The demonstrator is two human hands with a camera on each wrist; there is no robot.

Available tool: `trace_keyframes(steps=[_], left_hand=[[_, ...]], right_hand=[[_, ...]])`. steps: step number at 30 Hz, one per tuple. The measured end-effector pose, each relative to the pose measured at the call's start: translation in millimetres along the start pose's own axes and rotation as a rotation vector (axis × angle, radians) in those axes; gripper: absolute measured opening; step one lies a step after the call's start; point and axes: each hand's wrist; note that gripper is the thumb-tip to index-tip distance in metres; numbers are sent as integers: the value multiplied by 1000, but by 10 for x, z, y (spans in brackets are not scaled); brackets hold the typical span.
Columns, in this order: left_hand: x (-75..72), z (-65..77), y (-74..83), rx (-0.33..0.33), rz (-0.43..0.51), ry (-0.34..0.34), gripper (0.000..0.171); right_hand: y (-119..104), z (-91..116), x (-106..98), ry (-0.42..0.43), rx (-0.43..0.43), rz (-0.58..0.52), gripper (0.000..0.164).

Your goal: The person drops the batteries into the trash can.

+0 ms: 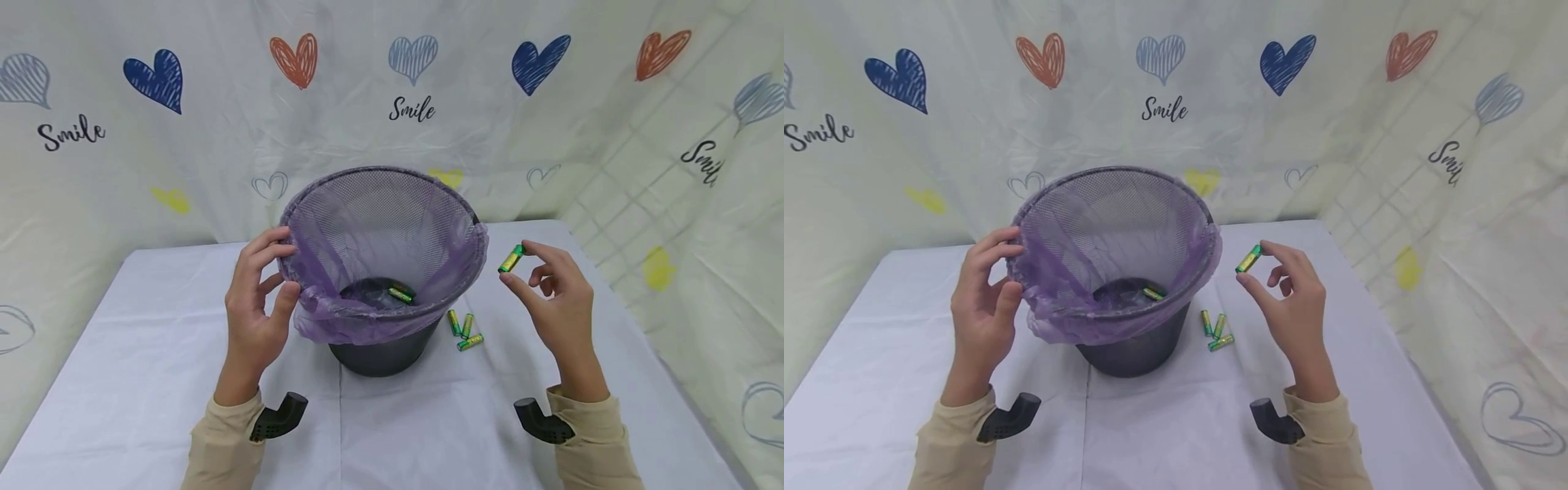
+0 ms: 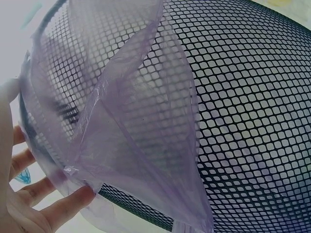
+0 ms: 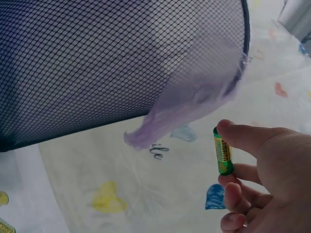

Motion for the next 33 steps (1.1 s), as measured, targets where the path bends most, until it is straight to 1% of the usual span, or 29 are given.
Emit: trace_keyframes(steps=[2,6,9,17,21,27,33], left_hand=[[-2,0,-1,1,4,3,56],[-4,2,-2,0,2,3,55],[-5,4,-2,0,-3,0,55],[3,1,3,0,-12,-1,56],[2,-5,2,0,-12,0,56],[3,-2,2,-3,-15,-2,56],[5,-1,5,0,-13,3,56]], right_hand=[[-65,-30,-25,-5,17,-52,50],[-82,-79,-58,-3,43,-186,51],[-94,-103,-68,2,33,-269,50],[-270,-168,-63,-1,-2,-399,46],[-312,-196,-41,-10,-15,-441,45],[-358,-233,-16,-23,-35,-427,46],[-405,-266,2,-30,-42,-447,45]])
Point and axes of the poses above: each hand's wrist, its own z-axis away from the middle knuckle, its own x-axis out of the palm, y = z × x, and after that the axes turned 4 degrees about -x, right-handed
